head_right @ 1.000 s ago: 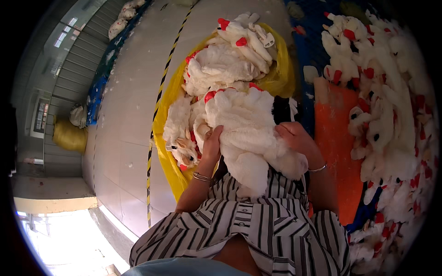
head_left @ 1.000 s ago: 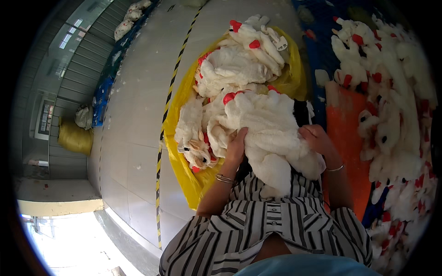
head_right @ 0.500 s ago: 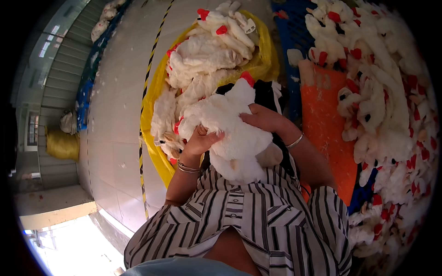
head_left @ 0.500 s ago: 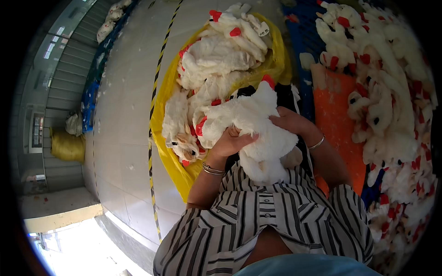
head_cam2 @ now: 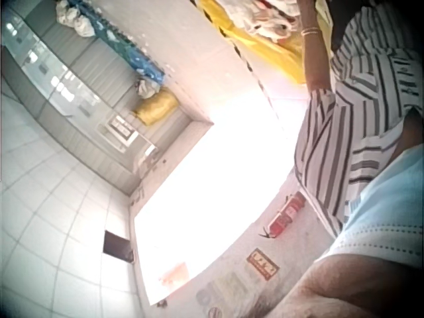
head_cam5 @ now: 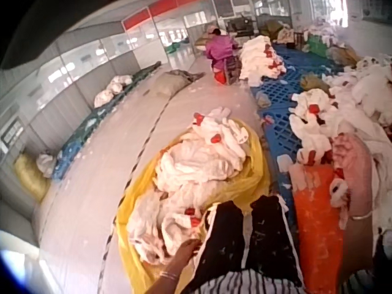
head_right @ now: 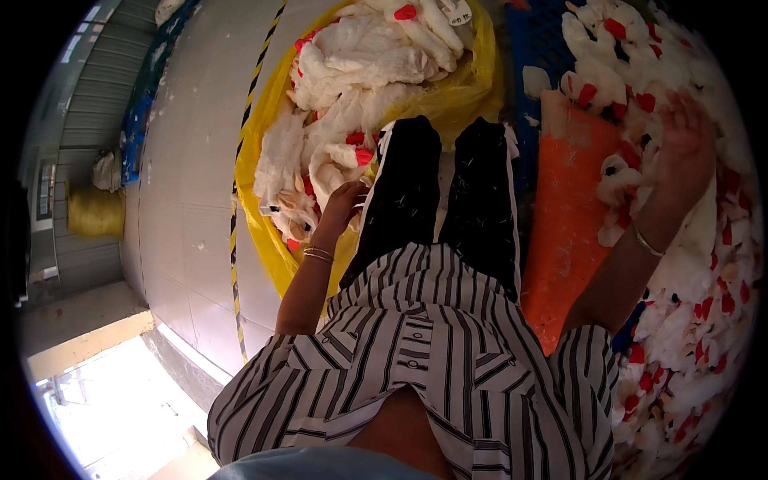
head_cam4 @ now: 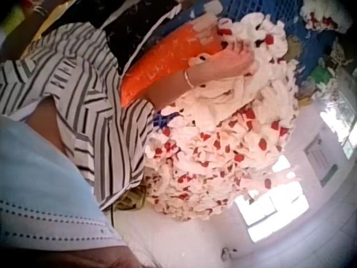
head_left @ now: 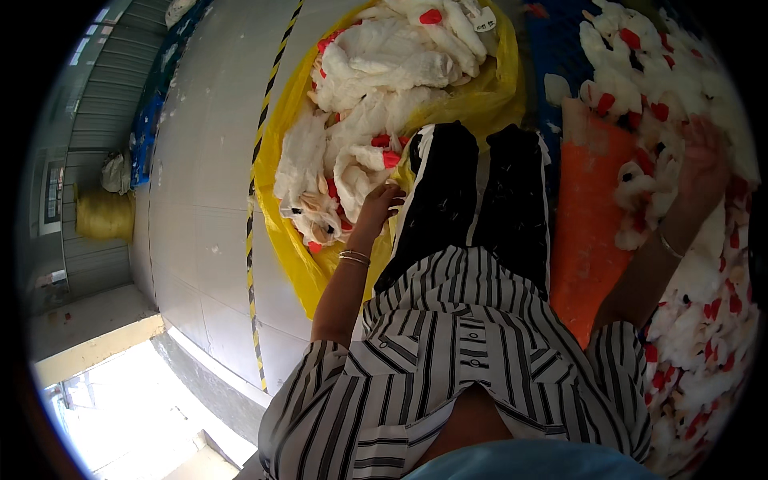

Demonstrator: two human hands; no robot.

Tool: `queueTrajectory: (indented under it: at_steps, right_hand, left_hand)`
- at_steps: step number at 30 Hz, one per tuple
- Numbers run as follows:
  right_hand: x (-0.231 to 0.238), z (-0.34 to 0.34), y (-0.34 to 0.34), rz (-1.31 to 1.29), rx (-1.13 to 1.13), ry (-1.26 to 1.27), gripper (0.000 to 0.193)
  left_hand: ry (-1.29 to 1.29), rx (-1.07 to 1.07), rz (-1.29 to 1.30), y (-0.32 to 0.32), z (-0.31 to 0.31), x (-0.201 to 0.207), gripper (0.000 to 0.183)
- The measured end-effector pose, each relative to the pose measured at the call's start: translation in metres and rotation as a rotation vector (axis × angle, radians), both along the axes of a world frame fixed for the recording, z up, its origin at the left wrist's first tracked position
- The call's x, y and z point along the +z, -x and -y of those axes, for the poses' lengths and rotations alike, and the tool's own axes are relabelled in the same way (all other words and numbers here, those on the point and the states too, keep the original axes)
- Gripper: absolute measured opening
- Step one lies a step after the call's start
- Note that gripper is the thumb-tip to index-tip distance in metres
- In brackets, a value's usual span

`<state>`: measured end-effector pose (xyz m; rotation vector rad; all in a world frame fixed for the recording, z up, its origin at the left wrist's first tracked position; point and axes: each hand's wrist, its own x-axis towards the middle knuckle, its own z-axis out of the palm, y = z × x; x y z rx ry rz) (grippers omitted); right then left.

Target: The person assembles white stuffed animal toys by hand, inserting red fabric pieces into the head openings and adjusting the ears and facial features. The person handles the toys one at a time, manipulating the fabric and stuffing to shape the head and secure the red components.

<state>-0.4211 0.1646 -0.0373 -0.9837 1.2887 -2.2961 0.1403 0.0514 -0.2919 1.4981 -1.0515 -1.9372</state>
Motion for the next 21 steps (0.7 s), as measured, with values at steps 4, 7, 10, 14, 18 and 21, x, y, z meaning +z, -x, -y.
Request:
queueTrajectory:
  at_steps: [4,7,10,14,18,21]
  right_hand:
    - [-0.075,0.078,-0.135,0.063,0.517,-0.613,0.021]
    - [-0.101,0.120,-0.174,0.001,0.836,-0.632,0.024]
    - [-0.110,0.160,-0.200,-0.067,0.925,-0.742,0.026]
    - [-0.133,0.205,-0.209,0.015,0.850,-0.746,0.026]
    - [-0.178,0.229,-0.208,-0.075,0.714,-0.968,0.025]
    - [-0.178,0.228,-0.216,-0.299,0.714,-0.988,0.026]
  left_hand:
    - [-0.010,-0.097,0.020,0.006,-0.012,-0.046,0.034]
    - [-0.040,-0.106,-0.047,0.010,-0.016,-0.067,0.036]
    - [0.001,-0.091,0.054,0.001,-0.019,-0.078,0.039]
    - [-0.018,-0.178,0.207,-0.008,-0.005,-0.090,0.045]
    - [0.052,-0.192,0.330,-0.015,-0.002,-0.133,0.052]
    - [0.288,-0.159,0.501,-0.008,-0.002,-0.162,0.056]
